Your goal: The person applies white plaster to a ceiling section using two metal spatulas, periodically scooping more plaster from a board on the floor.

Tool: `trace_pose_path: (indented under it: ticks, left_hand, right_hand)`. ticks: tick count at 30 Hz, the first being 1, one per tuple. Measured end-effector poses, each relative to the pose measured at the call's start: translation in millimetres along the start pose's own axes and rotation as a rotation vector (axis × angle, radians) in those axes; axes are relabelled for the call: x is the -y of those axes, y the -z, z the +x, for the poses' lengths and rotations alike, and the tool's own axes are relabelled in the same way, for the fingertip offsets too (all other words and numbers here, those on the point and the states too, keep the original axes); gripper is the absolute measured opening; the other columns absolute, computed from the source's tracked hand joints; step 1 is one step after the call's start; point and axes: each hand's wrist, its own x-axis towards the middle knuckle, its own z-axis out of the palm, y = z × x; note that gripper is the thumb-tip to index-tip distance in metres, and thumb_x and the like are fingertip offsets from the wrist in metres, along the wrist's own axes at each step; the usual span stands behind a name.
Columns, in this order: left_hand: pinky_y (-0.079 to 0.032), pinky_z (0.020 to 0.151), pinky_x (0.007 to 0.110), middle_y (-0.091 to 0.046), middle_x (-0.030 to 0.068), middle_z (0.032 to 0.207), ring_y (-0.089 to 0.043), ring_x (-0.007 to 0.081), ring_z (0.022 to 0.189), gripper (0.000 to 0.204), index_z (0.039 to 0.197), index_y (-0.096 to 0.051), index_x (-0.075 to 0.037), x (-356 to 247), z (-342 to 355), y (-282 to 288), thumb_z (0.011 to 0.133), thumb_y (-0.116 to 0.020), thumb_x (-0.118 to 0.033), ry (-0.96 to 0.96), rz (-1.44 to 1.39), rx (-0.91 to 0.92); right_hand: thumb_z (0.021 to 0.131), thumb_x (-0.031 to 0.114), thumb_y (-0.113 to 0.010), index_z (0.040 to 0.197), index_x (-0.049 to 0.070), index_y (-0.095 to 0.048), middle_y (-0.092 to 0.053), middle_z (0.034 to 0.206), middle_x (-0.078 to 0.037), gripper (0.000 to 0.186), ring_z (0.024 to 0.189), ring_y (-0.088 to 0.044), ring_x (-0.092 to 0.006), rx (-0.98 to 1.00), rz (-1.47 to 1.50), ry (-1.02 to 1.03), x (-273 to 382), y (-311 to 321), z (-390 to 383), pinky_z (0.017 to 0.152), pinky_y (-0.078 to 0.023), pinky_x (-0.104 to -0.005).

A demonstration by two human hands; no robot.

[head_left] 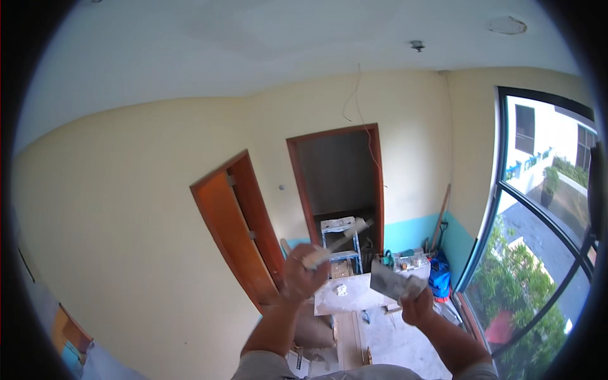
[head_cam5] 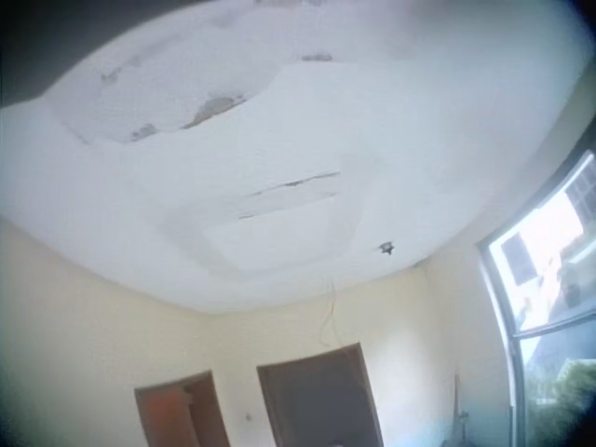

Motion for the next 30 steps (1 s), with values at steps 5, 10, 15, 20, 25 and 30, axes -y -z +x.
trace_pose_path:
  ticks: [5, 10, 15, 20, 25, 30]
  left_hand:
    - [-0.050, 0.062, 0.036, -0.062, 0.0149, 0.089, -0.061, 0.0293, 0.073, 0.028, 0.104, -0.055, -0.002, 46, 125, 71, 0.081, -0.069, -0.003, -0.368, 0.460, -0.245]
    - [-0.050, 0.072, 0.041, -0.062, 0.0130, 0.091, -0.060, 0.0329, 0.084, 0.024, 0.103, -0.061, -0.003, 69, 251, 150, 0.081, -0.068, -0.010, -0.560, 1.047, -0.330]
    - [-0.048, 0.076, 0.042, -0.064, 0.0109, 0.090, -0.061, 0.0307, 0.084, 0.027, 0.105, -0.062, -0.004, 56, 349, 176, 0.080, -0.069, -0.012, -0.654, 1.138, -0.348]
    - [-0.052, 0.072, 0.044, -0.067, 0.0127, 0.090, -0.063, 0.0330, 0.078, 0.031, 0.107, -0.061, -0.004, 57, 411, 189, 0.079, -0.069, -0.015, -0.672, 1.276, -0.266]
    - [-0.052, 0.073, 0.044, -0.067, 0.0164, 0.095, -0.063, 0.0369, 0.082, 0.036, 0.107, -0.061, -0.002, 42, 430, 208, 0.080, -0.069, -0.024, -0.715, 1.362, -0.512]
    - [-0.052, 0.077, 0.041, -0.067, 0.0165, 0.094, -0.065, 0.0357, 0.088, 0.035, 0.106, -0.059, -0.001, 36, 380, 188, 0.082, -0.069, -0.024, -0.410, 0.996, -0.885]
  right_hand:
    - [0.083, 0.013, -0.057, 0.110, -0.006, -0.051, -0.062, 0.084, -0.019, 0.033, 0.071, -0.062, -0.0341, 0.149, 0.033, -0.189, -18, -6, -41, 0.064, -0.049, -0.0425]
    - [0.084, 0.013, -0.055, 0.112, -0.004, -0.051, -0.064, 0.087, -0.020, 0.033, 0.076, -0.064, -0.0352, 0.095, 0.064, -0.516, -30, -9, -61, 0.067, -0.050, -0.0423]
    - [0.087, 0.016, -0.053, 0.113, -0.004, -0.051, -0.064, 0.088, -0.020, 0.033, 0.078, -0.065, -0.0348, -0.047, 0.085, -0.627, -52, -15, -76, 0.068, -0.050, -0.0418]
    - [0.087, 0.017, -0.053, 0.113, -0.004, -0.051, -0.064, 0.090, -0.020, 0.033, 0.080, -0.065, -0.0351, -0.056, 0.125, -0.555, -63, -24, -75, 0.070, -0.050, -0.0420]
    - [0.087, 0.019, -0.053, 0.113, -0.004, -0.050, -0.064, 0.092, -0.020, 0.035, 0.082, -0.065, -0.0342, 0.007, 0.058, -0.632, -66, -22, -78, 0.071, -0.050, -0.0416]
    - [0.089, 0.020, -0.051, 0.121, -0.005, -0.047, -0.061, 0.101, -0.018, 0.041, 0.091, -0.059, -0.0294, -0.059, 0.085, -0.734, -83, -12, -108, 0.081, -0.046, -0.0418]
